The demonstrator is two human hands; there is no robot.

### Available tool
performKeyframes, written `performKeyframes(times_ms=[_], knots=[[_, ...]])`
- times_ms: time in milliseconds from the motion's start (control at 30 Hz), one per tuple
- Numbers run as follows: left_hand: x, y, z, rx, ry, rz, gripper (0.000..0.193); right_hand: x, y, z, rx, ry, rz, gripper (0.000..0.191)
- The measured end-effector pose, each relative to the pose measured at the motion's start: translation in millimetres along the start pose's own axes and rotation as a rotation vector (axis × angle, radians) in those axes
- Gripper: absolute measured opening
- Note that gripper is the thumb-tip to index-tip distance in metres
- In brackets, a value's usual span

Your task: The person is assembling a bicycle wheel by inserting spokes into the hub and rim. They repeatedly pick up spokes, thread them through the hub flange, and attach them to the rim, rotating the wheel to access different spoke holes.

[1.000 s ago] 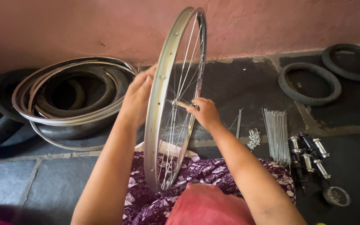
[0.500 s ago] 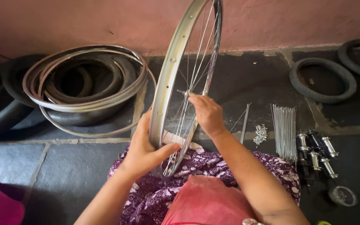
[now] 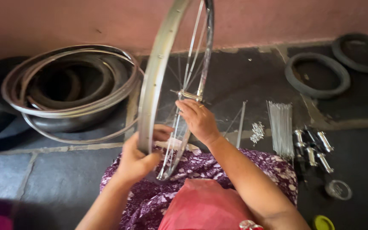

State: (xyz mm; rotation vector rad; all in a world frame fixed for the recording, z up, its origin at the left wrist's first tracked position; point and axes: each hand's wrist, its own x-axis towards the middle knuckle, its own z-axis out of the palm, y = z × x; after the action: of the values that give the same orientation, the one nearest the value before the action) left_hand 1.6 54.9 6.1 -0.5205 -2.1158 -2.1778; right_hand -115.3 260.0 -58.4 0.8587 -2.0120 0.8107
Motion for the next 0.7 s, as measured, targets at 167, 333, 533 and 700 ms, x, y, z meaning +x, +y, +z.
performKeyframes(times_ms=[167, 333, 533, 700], knots=[[10.3, 14.7, -17.6, 0.054, 0.023, -0.025, 0.040, -58.0, 54.3, -21.2, -0.111, -0.118, 0.166, 0.045], [37.9, 38.3, -22.1, -0.006, 0.011, -0.127, 0.048, -142.8, 176.5, -62.3, -0.264, -0.446, 0.921, 0.034], [78.3, 48.3, -20.5, 0.036, -0.005, -0.176, 0.060, -186.0, 253.5, -81.7, -0.623, -0.887, 1.269, 0.022], [111.6, 49.6, -40.4, 0.014, -0.043, -0.205, 0.062, -179.1, 263.5, -56.4, -0.623, -0.977, 1.315, 0.027]])
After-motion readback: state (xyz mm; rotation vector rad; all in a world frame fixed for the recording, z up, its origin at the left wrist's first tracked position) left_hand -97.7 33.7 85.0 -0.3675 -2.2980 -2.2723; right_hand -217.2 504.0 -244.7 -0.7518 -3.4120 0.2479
